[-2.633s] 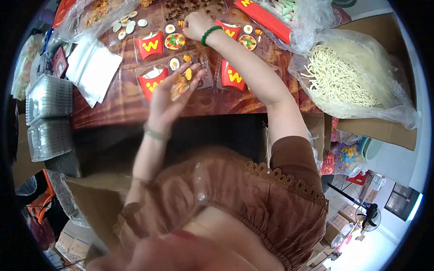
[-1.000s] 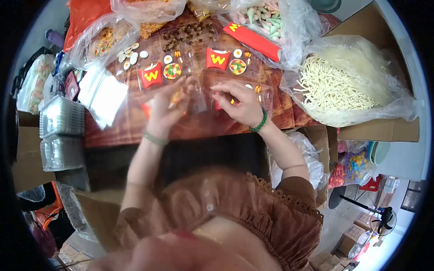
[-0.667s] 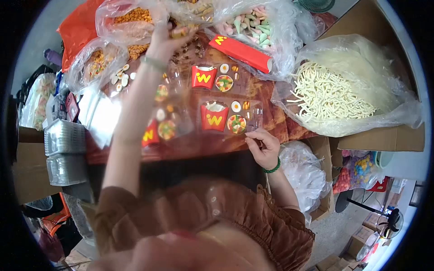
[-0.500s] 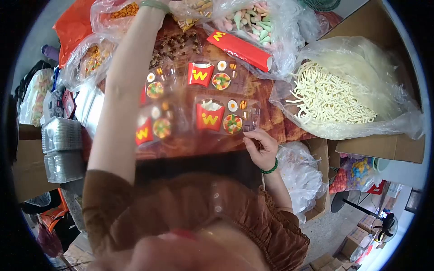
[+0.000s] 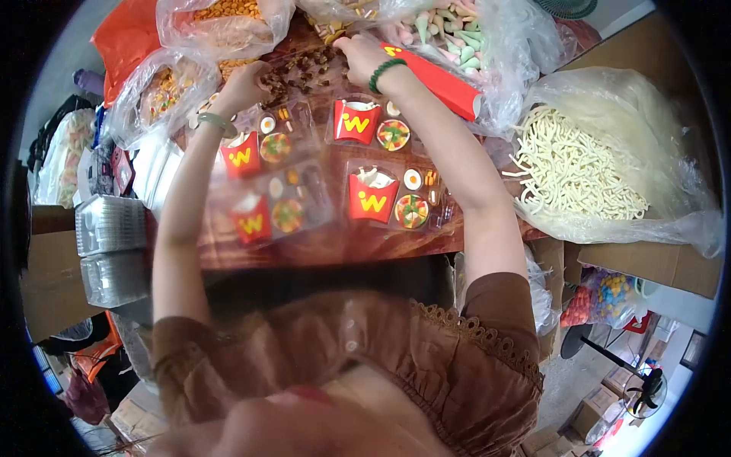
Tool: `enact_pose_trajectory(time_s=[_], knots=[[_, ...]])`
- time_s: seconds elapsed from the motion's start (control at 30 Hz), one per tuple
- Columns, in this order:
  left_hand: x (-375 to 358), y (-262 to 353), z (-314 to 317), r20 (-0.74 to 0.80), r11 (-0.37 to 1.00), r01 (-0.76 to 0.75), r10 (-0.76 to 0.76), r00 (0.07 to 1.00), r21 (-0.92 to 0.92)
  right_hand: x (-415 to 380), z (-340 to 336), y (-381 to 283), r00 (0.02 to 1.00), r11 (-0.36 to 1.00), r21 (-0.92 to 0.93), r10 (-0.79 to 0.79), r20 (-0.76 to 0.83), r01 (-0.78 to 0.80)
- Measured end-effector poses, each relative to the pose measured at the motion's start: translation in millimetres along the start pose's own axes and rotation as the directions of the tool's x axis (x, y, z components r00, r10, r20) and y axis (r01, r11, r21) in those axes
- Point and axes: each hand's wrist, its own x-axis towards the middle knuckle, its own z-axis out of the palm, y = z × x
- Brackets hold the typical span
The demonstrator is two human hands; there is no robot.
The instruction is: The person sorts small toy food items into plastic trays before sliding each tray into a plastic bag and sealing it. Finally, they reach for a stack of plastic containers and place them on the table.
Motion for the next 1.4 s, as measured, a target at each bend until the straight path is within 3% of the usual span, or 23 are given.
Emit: enact_pose_trajectory(time_s=[0.1, 0.23, 0.3, 0.33, 0.4, 0.5, 0.6, 0.7, 0.77, 0.8, 0.87, 0.9, 0.93, 0.97, 1.0, 1.03, 1.07, 1.1, 1.13, 1.2, 1.3, 1.33, 1.4], knots=[[5, -9, 9, 0.007, 0.996, -0.086, 0.086, 0.996, 0.016, 43, 20, 11, 0.973, 0.969, -0.243, 0.105, 0.204, -0.053], [21, -10, 14, 0.04, 0.993, -0.119, 0.119, 0.992, 0.008, 58, 32, 16, 0.937, 0.959, -0.282, 0.11, 0.331, -0.013], [26, -5, 27, -0.034, 0.988, -0.156, 0.156, 0.987, 0.005, 57, 35, 11, 0.963, 0.986, -0.143, -0.046, 0.264, 0.086], [30, -7, 36, -0.107, 0.981, -0.194, 0.194, 0.975, 0.013, 55, 38, 9, 0.962, 0.986, -0.144, -0.045, 0.27, 0.086], [38, -7, 46, -0.12, 0.975, -0.22, 0.215, 0.969, -0.03, 52, 45, 6, 0.989, 0.99, 0.143, -0.018, 0.148, -0.003], [37, 1, 51, -0.153, 0.976, -0.216, 0.208, 0.966, -0.035, 48, 44, 9, 0.991, 0.991, 0.105, -0.098, 0.087, 0.088], [43, 9, 50, -0.108, 0.985, -0.171, 0.17, 0.979, 0.004, 51, 44, -4, 0.991, 0.998, 0.062, -0.038, 0.13, 0.03], [52, 7, 57, -0.162, 0.975, -0.224, 0.219, 0.962, -0.012, 65, 69, -1, 0.999, 0.987, 0.157, 0.022, 0.048, -0.029], [55, 7, 60, -0.202, 0.972, -0.172, 0.138, 0.97, -0.161, 65, 70, -1, 0.999, 0.976, 0.21, 0.049, 0.011, -0.05], [54, 9, 59, -0.204, 0.972, -0.173, 0.14, 0.969, -0.159, 65, 71, 2, 0.996, 0.947, 0.31, 0.09, -0.001, -0.085], [49, 10, 59, -0.382, 0.918, -0.176, 0.03, 0.924, -0.355, 68, 76, 6, 0.991, 0.905, 0.409, 0.132, -0.011, -0.116], [46, 14, 54, -0.384, 0.919, -0.177, 0.03, 0.923, -0.352, 72, 82, 12, 0.98, 0.778, 0.608, 0.201, -0.002, -0.158], [44, 22, 48, -0.228, 0.731, -0.015, -0.192, 0.955, -0.682, 73, 80, 8, 0.964, 0.607, 0.773, 0.263, 0.026, -0.186], [41, 30, 44, 0.001, 0.42, 0.154, -0.342, 0.94, -0.894, 74, 75, 7, 0.968, 0.63, 0.762, 0.251, -0.014, -0.152], [42, 34, 46, -0.002, 0.421, 0.152, -0.344, 0.939, -0.894, 74, 70, 1, 0.969, 0.63, 0.762, 0.248, -0.015, -0.149], [43, 38, 48, 0.101, 0.081, 0.142, -0.381, 0.919, -0.987, 76, 65, -6, 0.968, 0.532, 0.832, 0.248, 0.027, -0.159], [45, 42, 50, 0.211, -0.27, 0.112, -0.376, 0.902, -0.956, 76, 60, -13, 0.967, 0.426, 0.888, 0.244, 0.069, -0.171], [49, 44, 54, 0.219, -0.316, 0.096, -0.382, 0.898, -0.944, 78, 56, -19, 0.974, 0.641, 0.759, 0.222, -0.043, -0.113], [52, 44, 58, 0.218, -0.316, 0.096, -0.379, 0.899, -0.944, 78, 53, -24, 0.974, 0.643, 0.758, 0.223, -0.045, -0.112], [56, 44, 65, 0.263, -0.592, 0.043, -0.292, 0.92, -0.805, 78, 43, -33, 0.99, 0.888, 0.448, -0.048, -0.13, 0.101], [56, 29, 70, 0.302, -0.712, 0.033, -0.254, 0.919, -0.702, 74, 18, -44, 0.978, 0.903, 0.424, 0.018, -0.206, 0.073], [54, 23, 67, 0.356, -0.767, 0.096, -0.18, 0.917, -0.635, 73, 14, -41, 0.965, 0.894, 0.446, 0.072, -0.251, 0.049], [44, 7, 67, 0.348, -0.786, 0.113, -0.136, 0.928, -0.608, 70, 13, -28, 0.944, 0.9, 0.431, 0.086, -0.317, 0.063]])
